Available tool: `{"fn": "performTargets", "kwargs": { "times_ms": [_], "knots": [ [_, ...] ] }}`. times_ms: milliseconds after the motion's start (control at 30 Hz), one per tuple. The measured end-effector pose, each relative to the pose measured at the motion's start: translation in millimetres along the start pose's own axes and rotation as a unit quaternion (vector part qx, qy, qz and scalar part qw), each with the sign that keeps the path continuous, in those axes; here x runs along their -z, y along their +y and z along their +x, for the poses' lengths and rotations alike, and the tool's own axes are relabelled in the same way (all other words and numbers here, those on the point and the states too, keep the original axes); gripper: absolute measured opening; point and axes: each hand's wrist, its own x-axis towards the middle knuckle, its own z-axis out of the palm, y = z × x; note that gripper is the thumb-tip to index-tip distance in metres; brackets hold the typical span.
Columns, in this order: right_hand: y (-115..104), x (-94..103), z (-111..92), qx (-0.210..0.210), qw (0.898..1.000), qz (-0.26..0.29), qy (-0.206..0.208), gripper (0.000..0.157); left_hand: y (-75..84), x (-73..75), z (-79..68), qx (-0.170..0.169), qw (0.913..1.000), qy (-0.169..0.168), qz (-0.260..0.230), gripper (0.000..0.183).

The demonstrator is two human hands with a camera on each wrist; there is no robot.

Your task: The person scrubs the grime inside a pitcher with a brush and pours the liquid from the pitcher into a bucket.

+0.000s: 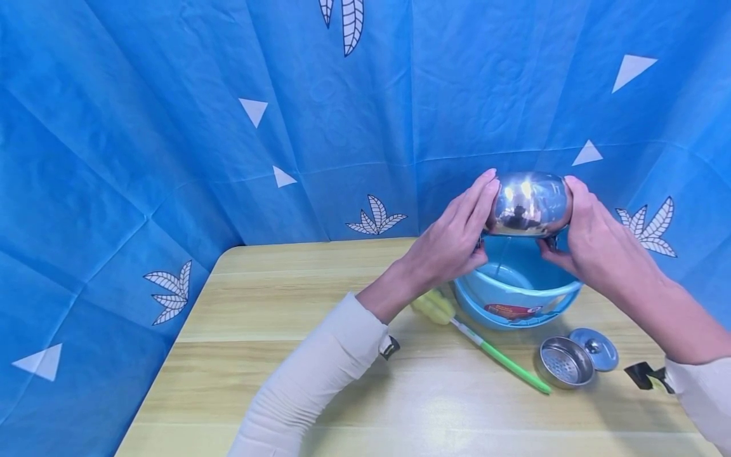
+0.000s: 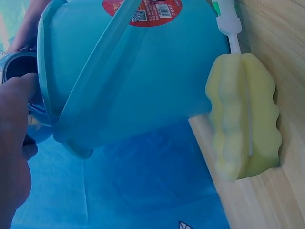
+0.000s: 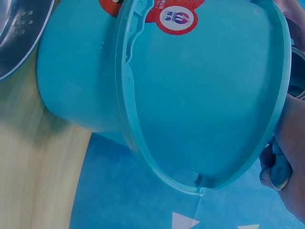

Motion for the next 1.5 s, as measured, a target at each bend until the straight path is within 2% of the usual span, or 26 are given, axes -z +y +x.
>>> {"fn": "performTargets", "kwargs": {
  "times_ms": [500, 733, 900, 1033, 1100, 1133, 1267, 1367, 1500],
  "knots": [
    [2.9, 0.4, 0.0, 0.008, 1.0, -0.004, 0.022, 0.087, -0.6, -1.5, 3.5, -0.022, 0.9989, 0.026, 0.032, 0.078],
    [2.2, 0.7, -0.4, 0.007, 1.0, -0.01, 0.018, 0.089, -1.6, -1.0, 3.2, -0.032, 0.9981, 0.043, 0.03, 0.076],
    [1.3, 1.6, -1.2, 0.016, 0.999, -0.026, 0.022, 0.082, -2.4, -0.6, 3.1, -0.041, 0.9976, 0.051, 0.021, 0.074],
    [0.2, 3.7, 0.3, 0.018, 0.999, -0.031, 0.014, 0.107, -3.3, -0.1, 4.0, -0.047, 0.9967, 0.06, 0.029, 0.075],
    [-0.4, 4.3, 1.4, 0.015, 0.999, -0.028, 0.014, 0.111, -3.5, 0.2, 4.6, -0.049, 0.9963, 0.063, 0.034, 0.075],
    [-1.1, 4.6, 2.3, 0.013, 1.0, -0.023, 0.015, 0.122, -3.6, 0.4, 5.0, -0.05, 0.9962, 0.064, 0.034, 0.075],
    [-3.0, 5.3, 4.0, 0.002, 1.0, -0.015, 0.025, 0.125, -4.0, 1.7, 6.1, -0.053, 0.9961, 0.065, 0.029, 0.072],
    [-4.1, 7.1, 4.5, -0.005, 1.0, -0.014, 0.02, 0.12, -4.0, 2.6, 7.4, -0.056, 0.9955, 0.07, 0.031, 0.072],
    [-4.9, 9.0, 4.1, -0.013, 1.0, -0.021, 0.019, 0.085, -3.6, 3.2, 8.8, -0.06, 0.9944, 0.078, 0.039, 0.071]
  ]
}}
